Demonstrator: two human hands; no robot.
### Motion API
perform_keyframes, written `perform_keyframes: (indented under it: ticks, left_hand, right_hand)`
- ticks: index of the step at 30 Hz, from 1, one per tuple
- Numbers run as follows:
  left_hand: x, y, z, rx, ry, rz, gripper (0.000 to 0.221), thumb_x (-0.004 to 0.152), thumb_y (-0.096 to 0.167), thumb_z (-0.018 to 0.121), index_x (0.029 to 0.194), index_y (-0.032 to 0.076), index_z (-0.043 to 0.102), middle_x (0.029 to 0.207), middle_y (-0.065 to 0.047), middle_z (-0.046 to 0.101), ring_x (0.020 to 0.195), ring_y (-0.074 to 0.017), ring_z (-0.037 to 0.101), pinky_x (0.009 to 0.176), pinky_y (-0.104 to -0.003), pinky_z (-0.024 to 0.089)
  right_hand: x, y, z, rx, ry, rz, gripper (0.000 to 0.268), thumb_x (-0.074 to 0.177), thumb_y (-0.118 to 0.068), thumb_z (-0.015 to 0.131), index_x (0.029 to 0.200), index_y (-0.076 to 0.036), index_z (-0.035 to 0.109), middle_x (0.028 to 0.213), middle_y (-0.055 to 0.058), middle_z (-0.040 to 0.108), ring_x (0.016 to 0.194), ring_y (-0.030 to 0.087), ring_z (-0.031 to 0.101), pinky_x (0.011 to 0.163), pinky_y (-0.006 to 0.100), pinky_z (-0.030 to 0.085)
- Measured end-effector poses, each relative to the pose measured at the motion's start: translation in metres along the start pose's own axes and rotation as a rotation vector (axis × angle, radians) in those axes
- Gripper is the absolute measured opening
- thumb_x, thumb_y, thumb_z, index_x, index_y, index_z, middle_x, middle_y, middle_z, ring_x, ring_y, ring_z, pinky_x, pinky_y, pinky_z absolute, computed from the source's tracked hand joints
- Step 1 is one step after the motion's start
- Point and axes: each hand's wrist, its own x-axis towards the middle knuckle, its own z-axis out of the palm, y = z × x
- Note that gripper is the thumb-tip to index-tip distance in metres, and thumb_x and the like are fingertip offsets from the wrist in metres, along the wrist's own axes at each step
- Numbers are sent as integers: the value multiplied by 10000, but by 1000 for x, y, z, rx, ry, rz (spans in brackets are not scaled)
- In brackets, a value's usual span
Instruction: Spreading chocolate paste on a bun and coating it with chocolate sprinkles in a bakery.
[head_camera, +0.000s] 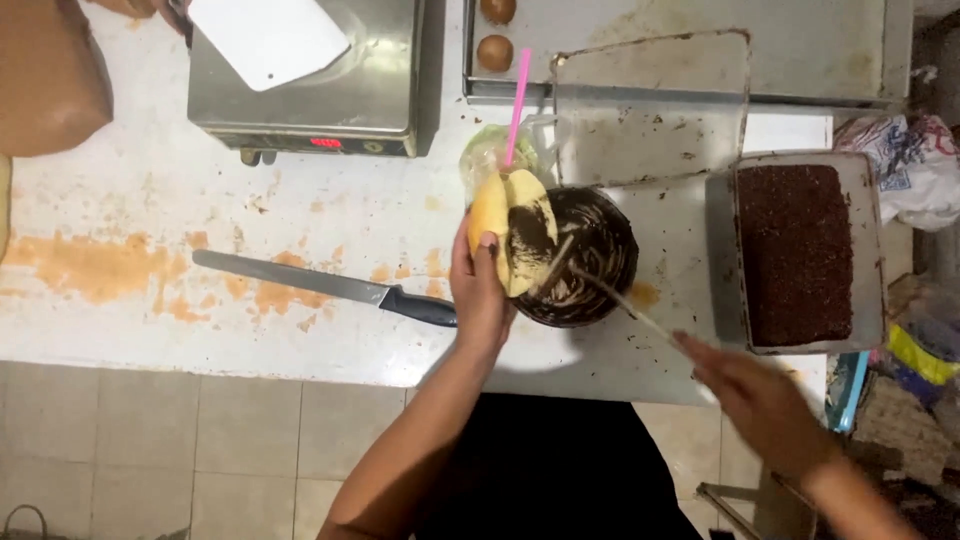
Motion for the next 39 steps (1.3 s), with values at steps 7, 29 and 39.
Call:
perform_keyframes:
  ticks: [7, 29, 39]
  left_hand:
    - [-25, 35, -3, 16, 78, 62, 678, 971, 284, 531, 1596, 105, 339, 1311, -184, 601, 1012, -241, 646, 819, -358, 606]
    - [-17, 33, -78, -89, 153, 58, 618, 920, 232, 531, 1518, 92, 461, 1324, -205, 625, 1146, -339, 642, 869, -453, 580]
    - [-20, 26, -86, -114, 175, 56, 639, 923, 236, 558, 1537, 103, 442, 1381, -203, 595, 1179, -360, 629, 846, -474, 592]
  right_hand:
    - [66, -51, 21, 16, 66, 244, 403, 1029, -280, 538, 1385, -159, 683, 931, 133, 677, 828, 275, 624, 710, 422, 479]
    - [150, -62, -17, -322, -272, 115, 354, 1058, -288, 546, 1372, -224, 699, 837, 84, 777, 530, 185, 518, 489, 267, 420]
    - [153, -76, -32, -543, -378, 28, 409, 1031, -403, 492, 1407, -397, 652, 1101, 58, 813, 664, 203, 642, 656, 311, 499]
